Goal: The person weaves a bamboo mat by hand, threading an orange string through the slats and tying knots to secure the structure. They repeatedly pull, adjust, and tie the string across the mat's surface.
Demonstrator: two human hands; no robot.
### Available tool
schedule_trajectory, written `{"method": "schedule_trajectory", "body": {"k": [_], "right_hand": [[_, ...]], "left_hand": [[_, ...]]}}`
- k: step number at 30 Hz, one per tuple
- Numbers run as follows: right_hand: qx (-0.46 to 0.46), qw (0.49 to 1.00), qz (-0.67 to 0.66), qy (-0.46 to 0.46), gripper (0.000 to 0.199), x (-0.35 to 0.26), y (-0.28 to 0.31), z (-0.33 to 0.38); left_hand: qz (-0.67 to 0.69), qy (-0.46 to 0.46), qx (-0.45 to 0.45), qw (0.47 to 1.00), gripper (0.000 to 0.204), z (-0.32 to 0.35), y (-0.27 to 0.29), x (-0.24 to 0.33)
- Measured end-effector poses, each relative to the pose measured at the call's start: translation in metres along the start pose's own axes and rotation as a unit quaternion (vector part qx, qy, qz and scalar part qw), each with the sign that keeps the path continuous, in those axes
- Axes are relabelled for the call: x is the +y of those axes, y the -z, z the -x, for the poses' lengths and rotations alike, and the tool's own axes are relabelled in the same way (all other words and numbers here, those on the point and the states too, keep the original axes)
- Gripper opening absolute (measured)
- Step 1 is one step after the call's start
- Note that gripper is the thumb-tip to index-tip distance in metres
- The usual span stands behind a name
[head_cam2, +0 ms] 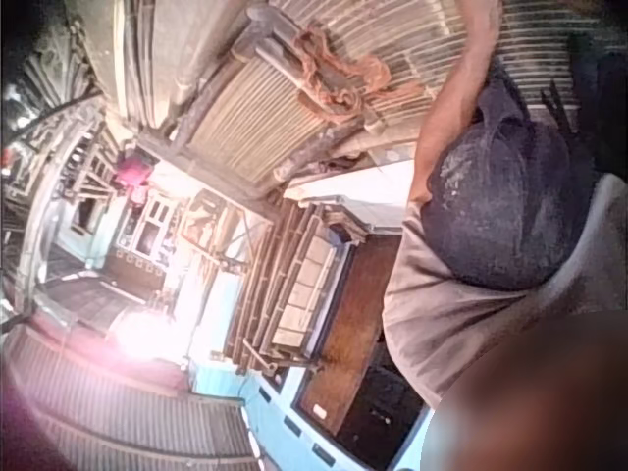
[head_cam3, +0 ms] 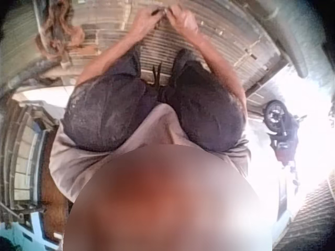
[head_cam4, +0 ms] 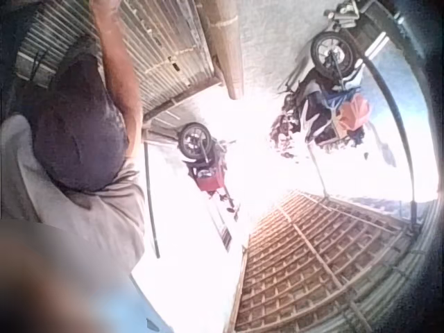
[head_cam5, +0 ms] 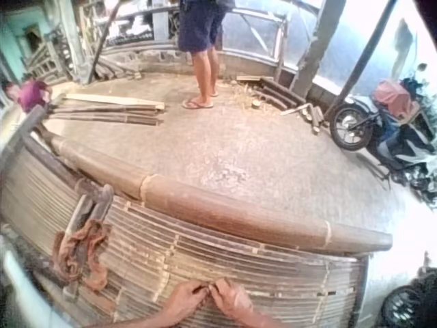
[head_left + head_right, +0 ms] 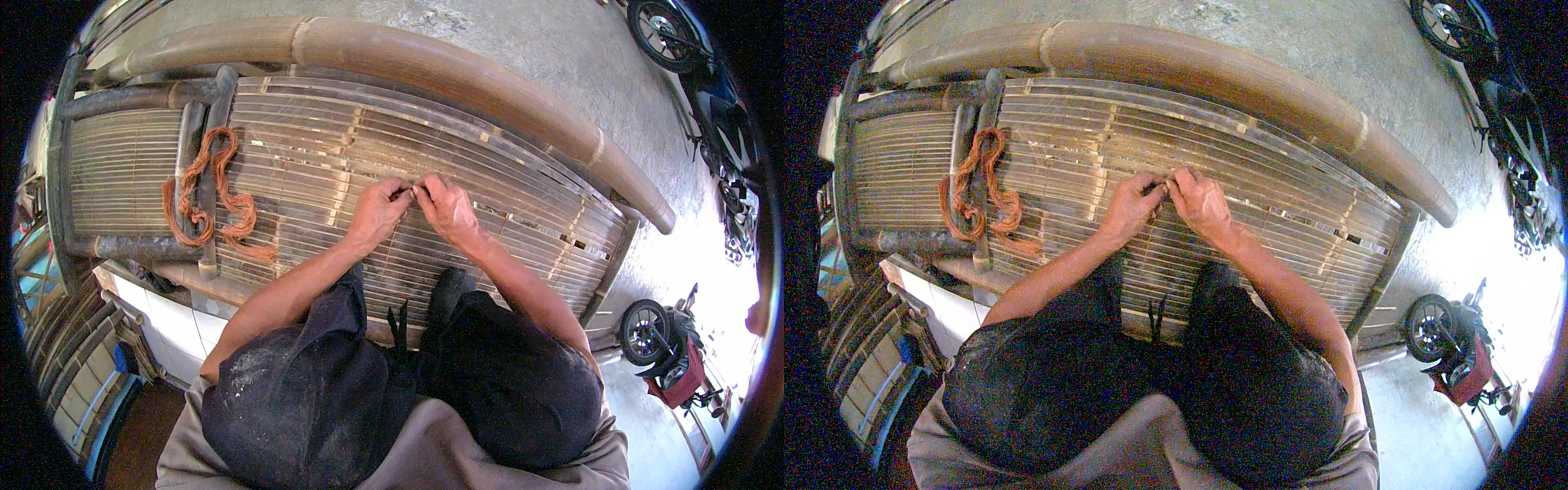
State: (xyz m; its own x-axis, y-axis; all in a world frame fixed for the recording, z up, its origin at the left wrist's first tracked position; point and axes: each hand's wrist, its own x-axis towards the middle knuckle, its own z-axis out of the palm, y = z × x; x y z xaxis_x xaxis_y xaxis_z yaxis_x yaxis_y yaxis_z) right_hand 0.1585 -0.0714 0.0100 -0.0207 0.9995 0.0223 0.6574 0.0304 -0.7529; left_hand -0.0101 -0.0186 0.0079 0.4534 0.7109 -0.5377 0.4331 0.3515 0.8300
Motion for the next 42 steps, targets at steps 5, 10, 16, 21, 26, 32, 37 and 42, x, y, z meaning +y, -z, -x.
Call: {"method": "schedule_trajectory", "body": {"k": [5,10,16,21,26,32,37,42], "right_hand": [[0.023,0.999,-0.019,0.021,0.014,0.0,-0.001,0.002],[0.018,1.0,-0.003,0.015,0.014,0.0,-0.005,0.004],[0.026,1.0,-0.011,-0.002,0.013,0.0,-0.008,0.004],[0.027,0.999,-0.021,-0.006,0.013,0.0,-0.009,0.004],[0.027,0.999,-0.027,-0.011,0.012,-0.001,-0.01,0.004],[0.006,1.0,0.018,-0.006,0.011,0.0,-0.009,0.007],[0.013,1.0,-0.011,0.006,0.011,0.004,-0.01,0.005],[0.005,1.0,0.023,-0.006,0.012,0.004,-0.014,0.006]], "left_hand": [[0.015,-0.027,0.021,0.999,0.026,0.003,-0.006,-0.008],[0.018,-0.032,0.028,0.999,0.025,0.005,-0.006,-0.003],[0.013,-0.016,0.029,0.999,0.024,0.007,-0.005,0.005],[0.018,-0.008,0.031,0.999,0.024,0.008,-0.005,0.006],[0.04,0.007,0.033,0.999,0.024,0.009,-0.006,0.005],[0.023,0.019,0.0,1.0,0.025,0.004,-0.002,0.003],[0.043,0.022,-0.043,0.998,0.025,-0.001,0.003,0.0],[0.06,0.021,-0.004,0.998,0.023,0.002,-0.002,-0.002]]}}
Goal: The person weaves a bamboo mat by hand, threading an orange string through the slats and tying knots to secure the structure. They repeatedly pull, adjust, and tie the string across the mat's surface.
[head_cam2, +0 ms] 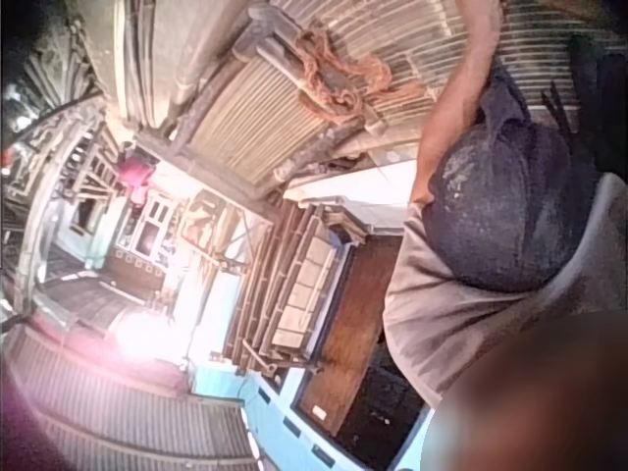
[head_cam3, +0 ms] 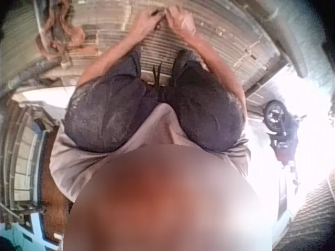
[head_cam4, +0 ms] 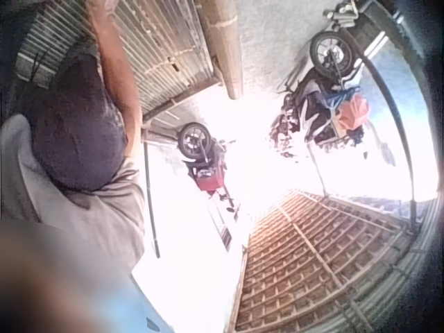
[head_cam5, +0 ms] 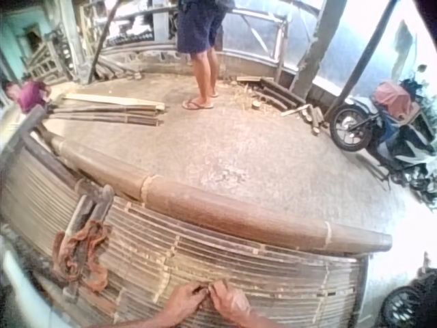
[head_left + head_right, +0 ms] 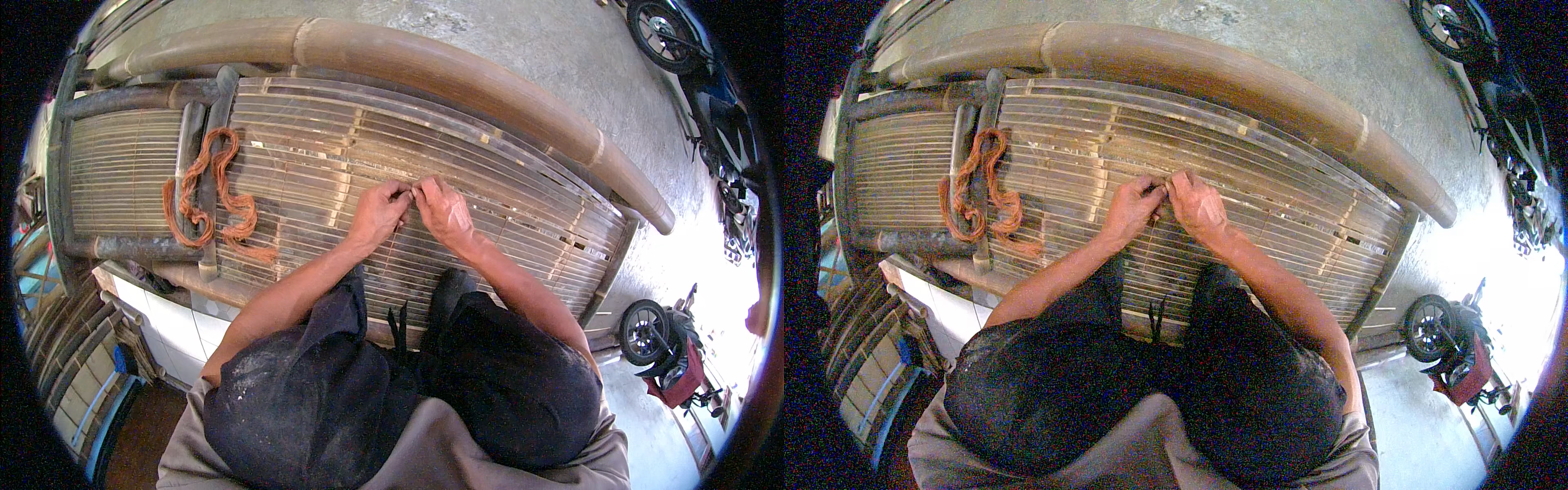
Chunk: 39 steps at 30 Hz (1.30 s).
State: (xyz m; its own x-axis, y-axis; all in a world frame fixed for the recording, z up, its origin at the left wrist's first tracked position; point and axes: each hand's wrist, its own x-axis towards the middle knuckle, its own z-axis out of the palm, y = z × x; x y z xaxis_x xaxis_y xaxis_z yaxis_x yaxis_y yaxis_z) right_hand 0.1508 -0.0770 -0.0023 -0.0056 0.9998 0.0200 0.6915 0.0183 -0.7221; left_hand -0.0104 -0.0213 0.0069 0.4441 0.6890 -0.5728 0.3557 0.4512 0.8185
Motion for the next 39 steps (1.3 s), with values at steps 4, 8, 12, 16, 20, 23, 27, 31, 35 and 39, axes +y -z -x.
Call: {"method": "schedule_trajectory", "body": {"k": [4,8,12,16,20,23,27,31,35,39], "right_hand": [[0.003,1.0,0.005,-0.005,0.013,-0.003,-0.001,0.001],[0.0,1.0,0.021,-0.001,0.013,-0.005,0.002,-0.001],[-0.02,0.998,0.062,-0.009,0.014,-0.005,0.007,0.0],[0.012,1.0,0.013,0.007,0.013,-0.004,0.006,0.002],[0.034,0.999,-0.023,0.001,0.013,-0.003,0.001,0.002],[0.02,1.0,0.007,-0.02,0.013,-0.004,-0.001,0.003],[0.01,0.998,0.044,-0.039,0.013,-0.008,-0.002,0.004],[0.007,0.998,0.017,-0.059,0.014,-0.008,0.0,0.002],[0.012,0.999,0.019,-0.032,0.016,-0.005,0.004,0.0],[0.022,1.0,0.014,-0.003,0.015,-0.005,0.006,0.004]], "left_hand": [[0.015,0.008,0.013,1.0,0.023,0.003,-0.003,0.0],[0.01,0.006,0.016,1.0,0.023,0.004,-0.003,0.001],[-0.03,-0.011,0.005,0.999,0.024,0.002,-0.001,0.0],[-0.019,-0.017,-0.004,1.0,0.025,-0.002,0.001,-0.001],[-0.067,-0.028,-0.022,0.997,0.022,-0.005,0.005,0.001],[-0.033,-0.012,-0.012,0.999,0.023,-0.002,0.004,0.001],[-0.006,-0.011,0.011,1.0,0.025,0.002,0.0,0.001],[-0.029,-0.02,0.026,0.999,0.026,0.003,-0.001,0.002],[-0.057,-0.036,0.018,0.998,0.024,-0.001,0.001,-0.002],[-0.101,-0.119,0.024,0.988,0.024,-0.005,0.002,-0.01]]}}
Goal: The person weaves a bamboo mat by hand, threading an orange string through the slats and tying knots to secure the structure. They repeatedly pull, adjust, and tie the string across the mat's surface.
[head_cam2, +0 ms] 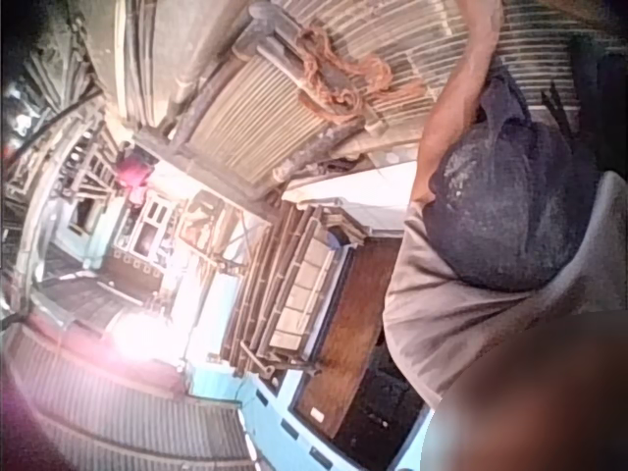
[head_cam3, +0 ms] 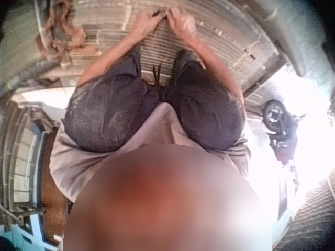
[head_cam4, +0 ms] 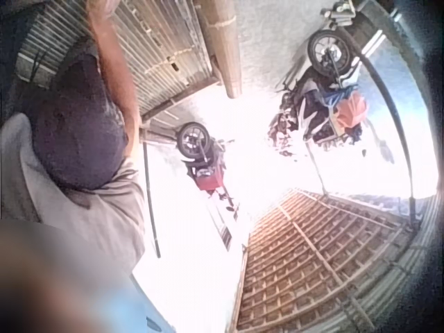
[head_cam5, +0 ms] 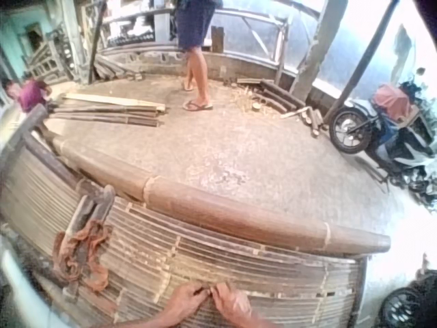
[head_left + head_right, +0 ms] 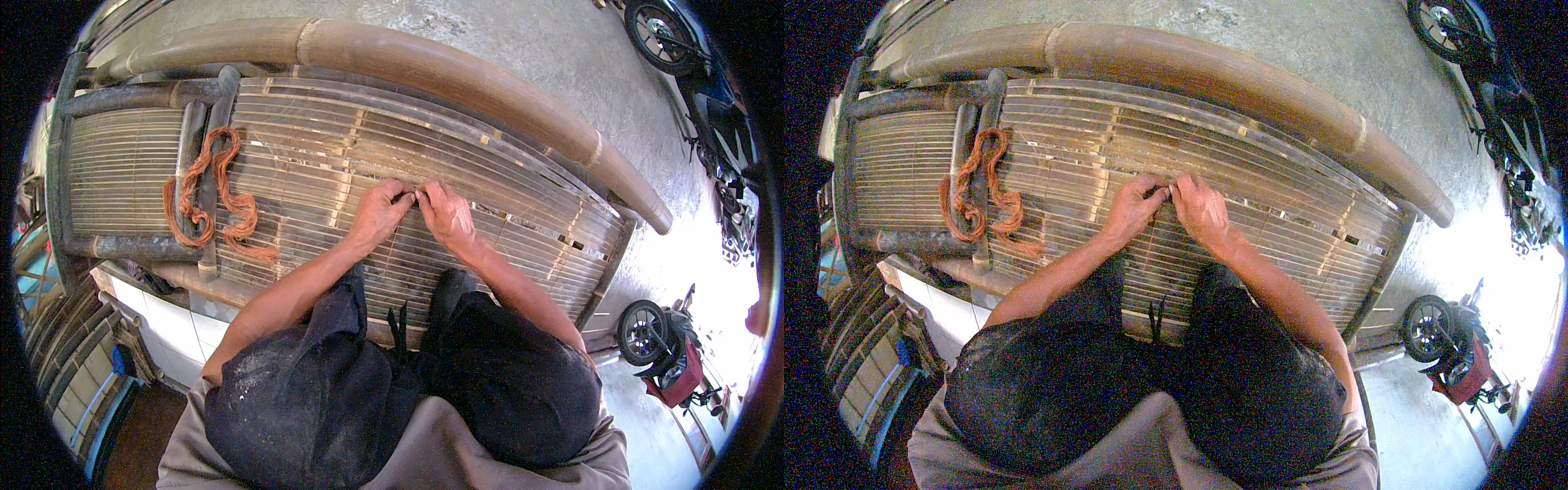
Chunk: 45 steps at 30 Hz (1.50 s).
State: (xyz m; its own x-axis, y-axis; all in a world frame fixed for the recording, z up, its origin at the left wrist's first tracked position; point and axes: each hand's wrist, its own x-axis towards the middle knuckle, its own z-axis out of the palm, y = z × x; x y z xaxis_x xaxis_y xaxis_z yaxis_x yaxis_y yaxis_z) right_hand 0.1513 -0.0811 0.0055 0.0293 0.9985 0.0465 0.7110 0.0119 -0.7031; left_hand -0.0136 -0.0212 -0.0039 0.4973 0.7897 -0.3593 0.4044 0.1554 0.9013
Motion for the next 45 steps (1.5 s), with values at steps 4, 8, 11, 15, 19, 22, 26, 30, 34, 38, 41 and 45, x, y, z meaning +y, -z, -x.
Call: {"method": "schedule_trajectory", "body": {"k": [4,8,11,15,19,22,26,30,34,38,41,45], "right_hand": [[0.007,0.999,-0.035,-0.015,0.014,-0.001,-0.001,0.002],[-0.002,0.999,-0.015,-0.039,0.012,-0.003,-0.003,0.003],[-0.005,0.999,-0.002,-0.049,0.012,-0.005,-0.005,0.004],[-0.005,0.997,-0.025,-0.076,0.012,-0.005,-0.005,0.004],[0.0,0.999,-0.022,-0.05,0.012,-0.004,-0.003,0.004],[-0.012,0.999,-0.002,-0.043,0.013,-0.003,-0.002,0.006],[0.004,0.999,-0.031,-0.015,0.012,-0.002,-0.003,0.005],[0.008,1.0,-0.029,0.002,0.013,0.0,-0.003,0.003],[-0.006,0.999,-0.038,-0.004,0.013,-0.001,-0.002,0.0],[-0.048,0.999,0.004,0.0,0.014,0.0,0.004,-0.007],[-0.118,0.992,0.045,-0.013,0.015,0.006,0.012,-0.011],[-0.146,0.988,0.04,0.027,0.015,0.017,0.015,-0.015]], "left_hand": [[-0.019,-0.013,-0.005,1.0,0.026,0.001,-0.001,-0.002],[-0.037,0.002,0.007,0.999,0.024,0.005,-0.001,0.004],[0.001,0.052,0.022,0.998,0.024,0.011,-0.002,0.01],[-0.024,0.005,0.046,0.999,0.021,0.012,-0.004,0.012],[-0.079,-0.087,0.074,0.99,0.017,0.01,-0.005,0.008],[-0.119,-0.136,0.084,0.98,0.014,0.009,-0.005,0.004],[-0.131,-0.161,0.077,0.975,0.012,0.007,-0.004,0.0],[-0.146,-0.178,0.063,0.971,0.012,0.004,-0.001,-0.003],[-0.136,-0.167,0.067,0.974,0.014,0.005,-0.001,-0.004],[-0.164,-0.093,0.039,0.981,0.018,0.003,0.0,-0.001],[-0.143,-0.062,0.011,0.988,0.022,-0.001,0.005,0.003],[-0.103,0.024,-0.058,0.993,0.027,-0.01,0.015,0.005]]}}
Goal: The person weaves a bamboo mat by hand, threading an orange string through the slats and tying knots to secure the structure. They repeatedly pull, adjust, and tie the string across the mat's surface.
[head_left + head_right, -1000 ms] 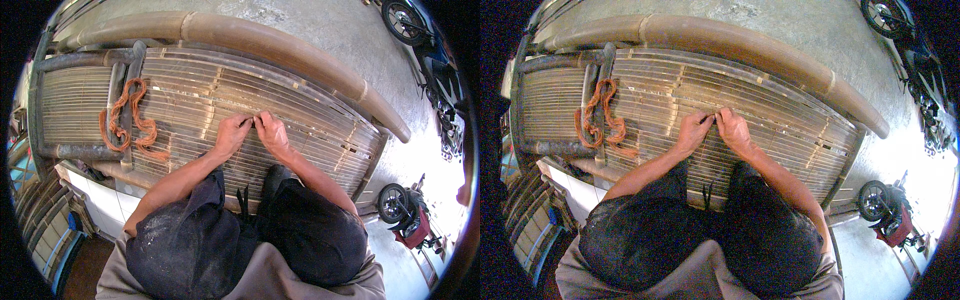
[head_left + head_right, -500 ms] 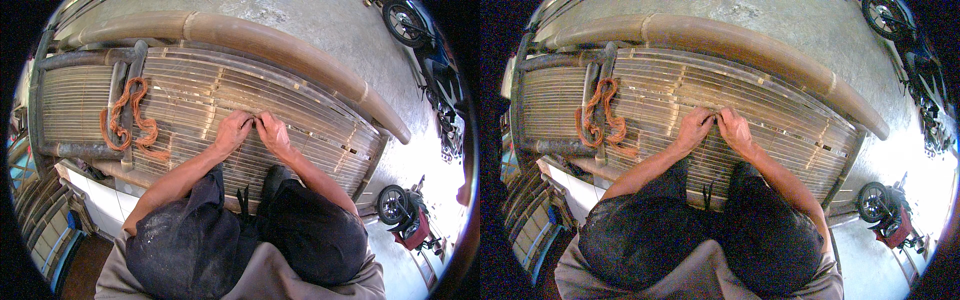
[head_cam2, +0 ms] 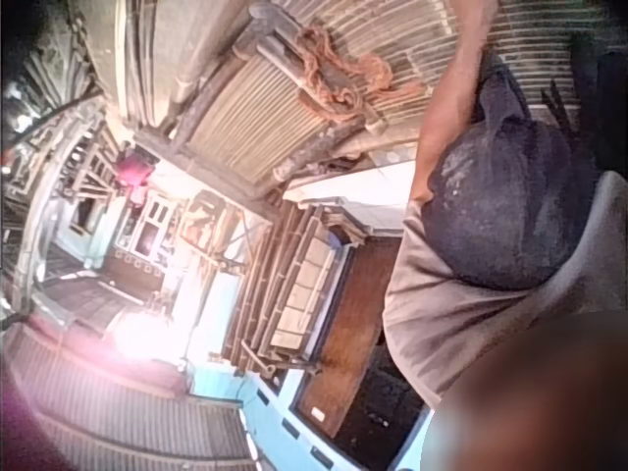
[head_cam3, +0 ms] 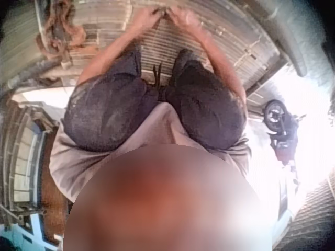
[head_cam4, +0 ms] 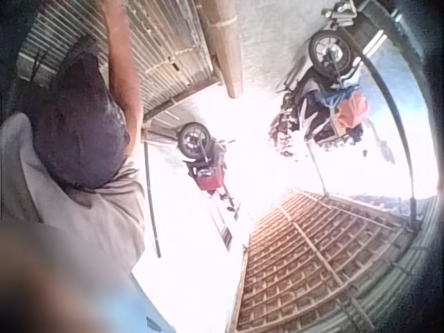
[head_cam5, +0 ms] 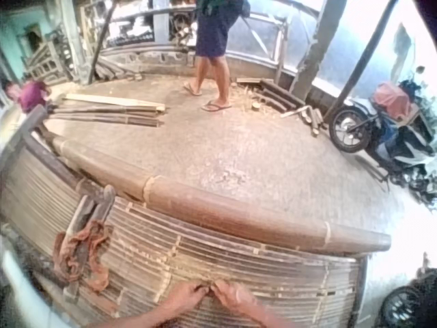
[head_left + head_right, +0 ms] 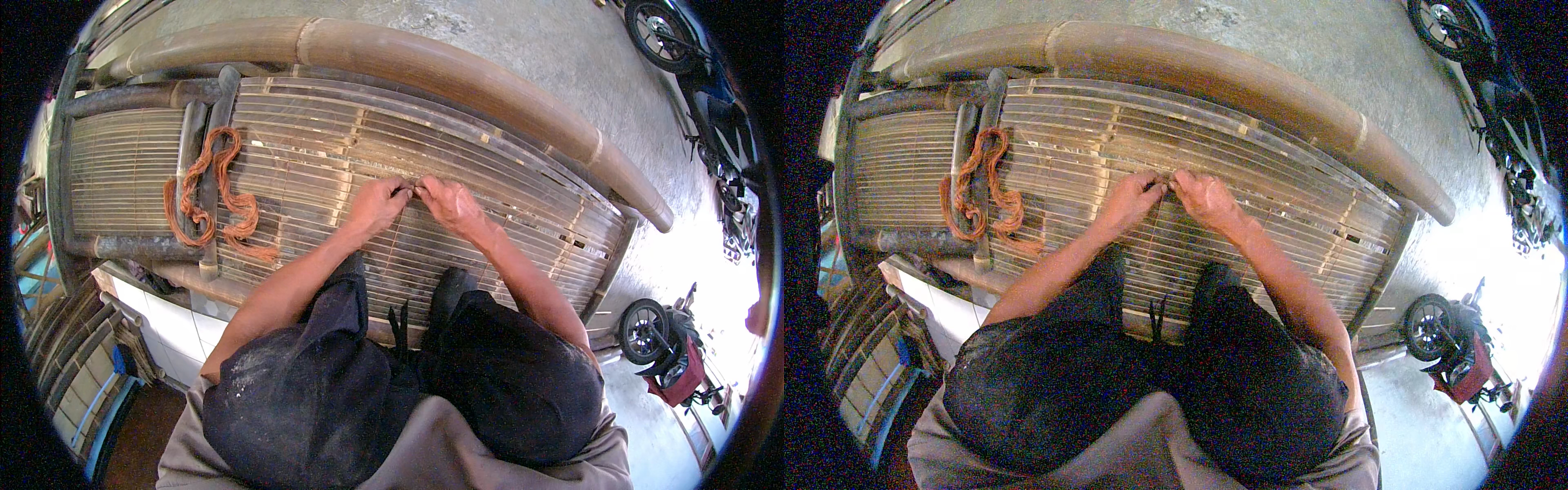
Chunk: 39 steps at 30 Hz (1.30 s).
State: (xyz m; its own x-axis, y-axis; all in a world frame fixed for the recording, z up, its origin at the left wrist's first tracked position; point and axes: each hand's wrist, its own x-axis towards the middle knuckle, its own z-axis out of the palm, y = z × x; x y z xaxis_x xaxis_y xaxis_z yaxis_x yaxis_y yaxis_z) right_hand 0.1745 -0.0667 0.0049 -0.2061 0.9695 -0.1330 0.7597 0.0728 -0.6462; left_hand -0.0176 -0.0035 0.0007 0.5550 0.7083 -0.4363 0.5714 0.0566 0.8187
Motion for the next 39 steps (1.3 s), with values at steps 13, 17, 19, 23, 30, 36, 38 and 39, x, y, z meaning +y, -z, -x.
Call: {"method": "schedule_trajectory", "body": {"k": [13,17,19,23,30,36,38,39], "right_hand": [[0.089,0.996,-0.003,-0.015,0.009,-0.008,-0.022,0.011],[0.126,0.992,0.005,-0.013,0.013,-0.017,-0.025,0.015],[0.138,0.99,-0.035,-0.025,0.013,-0.022,-0.026,0.015],[0.139,0.974,-0.153,-0.093,0.015,-0.032,-0.025,0.014],[0.134,0.952,-0.211,-0.179,0.018,-0.033,-0.023,0.01],[0.125,0.958,-0.172,-0.191,0.013,-0.033,-0.028,0.008],[0.144,0.965,-0.15,-0.16,0.011,-0.033,-0.029,0.008],[0.148,0.968,-0.139,-0.15,0.01,-0.033,-0.029,0.008]], "left_hand": [[-0.02,0.028,-0.02,0.999,0.03,-0.001,0.008,0.005],[-0.026,0.026,-0.019,0.999,0.028,-0.002,0.008,0.007],[-0.027,0.047,-0.021,0.998,0.028,-0.002,0.007,0.007],[0.013,0.058,-0.032,0.998,0.033,-0.003,0.007,0.006],[0.028,0.067,-0.009,0.997,0.028,-0.002,0.01,0.011],[-0.028,0.0,0.066,0.997,0.024,0.006,-0.004,0.01],[-0.049,-0.02,0.084,0.995,0.024,0.007,-0.009,0.007],[-0.05,-0.042,0.097,0.993,0.024,0.008,-0.01,0.006]]}}
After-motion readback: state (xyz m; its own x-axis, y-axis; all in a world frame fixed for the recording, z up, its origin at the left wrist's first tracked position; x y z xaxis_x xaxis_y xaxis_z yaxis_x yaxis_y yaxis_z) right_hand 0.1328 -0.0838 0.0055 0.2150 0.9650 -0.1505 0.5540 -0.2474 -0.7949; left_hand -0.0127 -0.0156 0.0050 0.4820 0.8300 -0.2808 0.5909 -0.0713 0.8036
